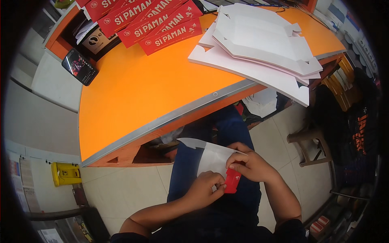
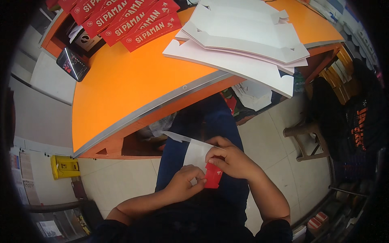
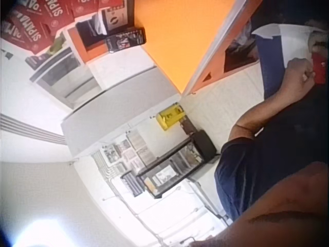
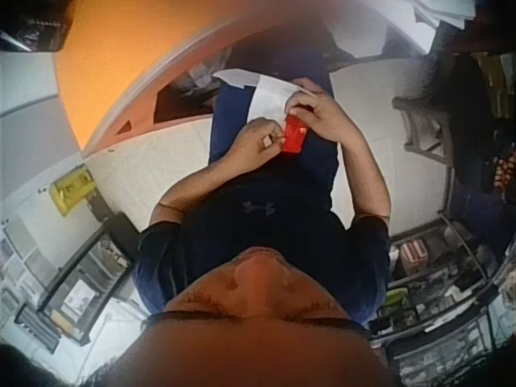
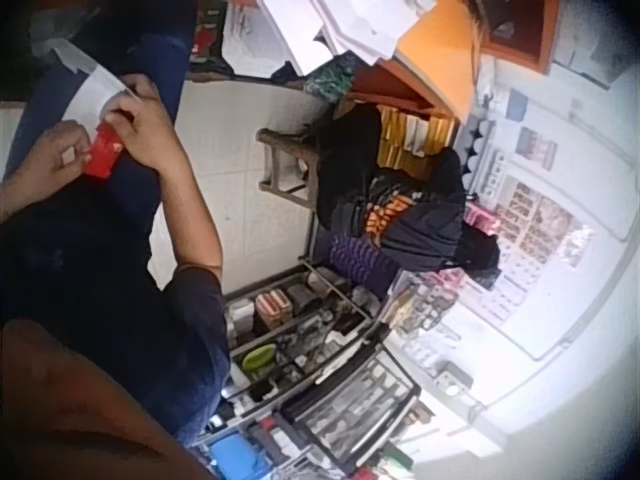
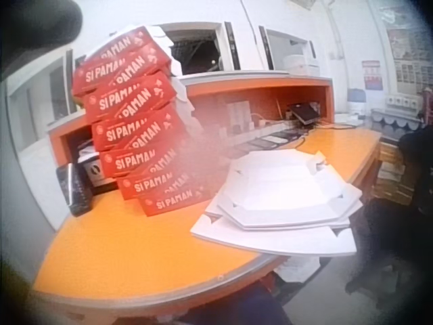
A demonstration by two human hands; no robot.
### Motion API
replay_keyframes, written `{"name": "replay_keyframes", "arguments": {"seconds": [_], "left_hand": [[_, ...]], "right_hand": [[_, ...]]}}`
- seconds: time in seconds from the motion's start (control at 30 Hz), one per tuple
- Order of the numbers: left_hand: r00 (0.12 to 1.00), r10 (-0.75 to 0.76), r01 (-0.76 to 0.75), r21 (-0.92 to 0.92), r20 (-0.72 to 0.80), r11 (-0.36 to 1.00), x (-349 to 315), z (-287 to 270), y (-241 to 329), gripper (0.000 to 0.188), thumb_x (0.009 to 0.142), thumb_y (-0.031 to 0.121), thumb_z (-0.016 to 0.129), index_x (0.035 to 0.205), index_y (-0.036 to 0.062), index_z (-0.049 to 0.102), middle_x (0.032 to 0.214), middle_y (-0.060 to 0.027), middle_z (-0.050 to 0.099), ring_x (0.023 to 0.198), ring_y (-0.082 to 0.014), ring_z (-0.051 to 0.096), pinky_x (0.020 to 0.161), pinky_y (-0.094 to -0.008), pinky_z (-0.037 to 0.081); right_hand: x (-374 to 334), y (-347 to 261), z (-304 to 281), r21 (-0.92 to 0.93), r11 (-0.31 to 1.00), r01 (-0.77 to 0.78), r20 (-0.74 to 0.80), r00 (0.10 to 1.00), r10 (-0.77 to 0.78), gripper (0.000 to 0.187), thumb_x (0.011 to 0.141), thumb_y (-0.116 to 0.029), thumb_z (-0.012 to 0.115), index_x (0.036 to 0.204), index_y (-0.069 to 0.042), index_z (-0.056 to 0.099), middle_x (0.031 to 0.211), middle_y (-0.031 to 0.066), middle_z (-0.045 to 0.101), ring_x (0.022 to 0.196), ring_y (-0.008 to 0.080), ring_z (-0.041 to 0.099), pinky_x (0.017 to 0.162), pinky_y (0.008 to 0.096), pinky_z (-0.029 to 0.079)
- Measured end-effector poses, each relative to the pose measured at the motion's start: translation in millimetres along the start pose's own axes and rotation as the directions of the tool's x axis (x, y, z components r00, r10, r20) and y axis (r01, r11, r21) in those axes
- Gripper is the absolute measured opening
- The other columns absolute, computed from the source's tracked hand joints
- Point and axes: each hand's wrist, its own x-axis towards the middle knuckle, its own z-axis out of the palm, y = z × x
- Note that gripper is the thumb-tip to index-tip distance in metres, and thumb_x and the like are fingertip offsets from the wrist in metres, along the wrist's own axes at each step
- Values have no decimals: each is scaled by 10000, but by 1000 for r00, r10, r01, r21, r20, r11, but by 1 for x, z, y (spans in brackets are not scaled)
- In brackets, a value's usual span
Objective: The person assembles cardboard food boxes by folding and interlocking the tabs by hand, then stacks the completed boxes on top of each other on a counter.
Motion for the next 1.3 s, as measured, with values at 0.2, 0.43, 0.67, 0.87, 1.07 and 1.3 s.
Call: {"name": "replay_keyframes", "arguments": {"seconds": [0.2, 0.43, 0.67, 0.87, 1.07, 1.3], "left_hand": [[999, 24, -25, -23, -38, 999, -1, 5, 1, 112, 849, 82, 698, 855, 78, 587, 729, -48, 606, 765, -253, 603, 767, -393, 431], [991, -131, 128, -93, -25, 987, 1, -2, 3, 96, 895, 96, 696, 882, 59, 608, 800, -42, 662, 810, -184, 660, 789, -338, 484], [990, -130, 116, -229, -50, 966, 5, -29, -12, 115, 971, 129, 638, 982, 20, 670, 905, -75, 694, 861, -168, 666, 770, -314, 511], [840, -196, 260, 59, -505, 964, -49, -59, -107, 251, 1010, 182, 559, 1190, 15, 609, 1170, -172, 636, 1087, -293, 615, 920, -378, 489], [703, -678, 578, -381, -216, 722, -153, -5, -149, 560, 1095, 377, 330, 1488, -16, 396, 1473, -217, 474, 1375, -335, 450, 1153, -390, 324], [670, -735, 540, -607, -108, 582, -197, 2, -120, 511, 1097, 350, 375, 1459, -3, 444, 1401, -162, 539, 1294, -244, 507, 1103, -374, 383]], "right_hand": [[0, -5, -3, -88, 996, 16, 84, 996, -8, 72, 868, -55, 684, 933, -84, 692, 1244, 128, 576, 1207, 337, 525, 1032, 415, 424], [-3, -4, -4, -113, 993, 35, 113, 993, -22, 231, 870, -103, 704, 1097, -131, 739, 1351, 147, 549, 1244, 349, 513, 1054, 414, 424], [-29, 3, 5, -79, 982, 171, -238, 953, -185, 408, 851, -150, 722, 1257, -115, 708, 1507, 209, 454, 1351, 380, 463, 1114, 447, 371], [-116, 59, 62, 75, 917, -393, -718, 617, 323, 572, 998, -175, 521, 1518, 9, 369, 1516, 231, 434, 1402, 356, 421, 1139, 446, 338], [-182, 65, 102, 330, 827, -456, -426, 710, 561, 496, 1086, -241, 347, 1488, 45, 397, 1493, 223, 458, 1379, 332, 447, 1153, 378, 323], [-198, 20, 112, 170, 774, -610, -535, 602, 593, 351, 1025, -131, 468, 1325, 35, 544, 1280, 216, 577, 1225, 340, 554, 1082, 398, 399]]}}
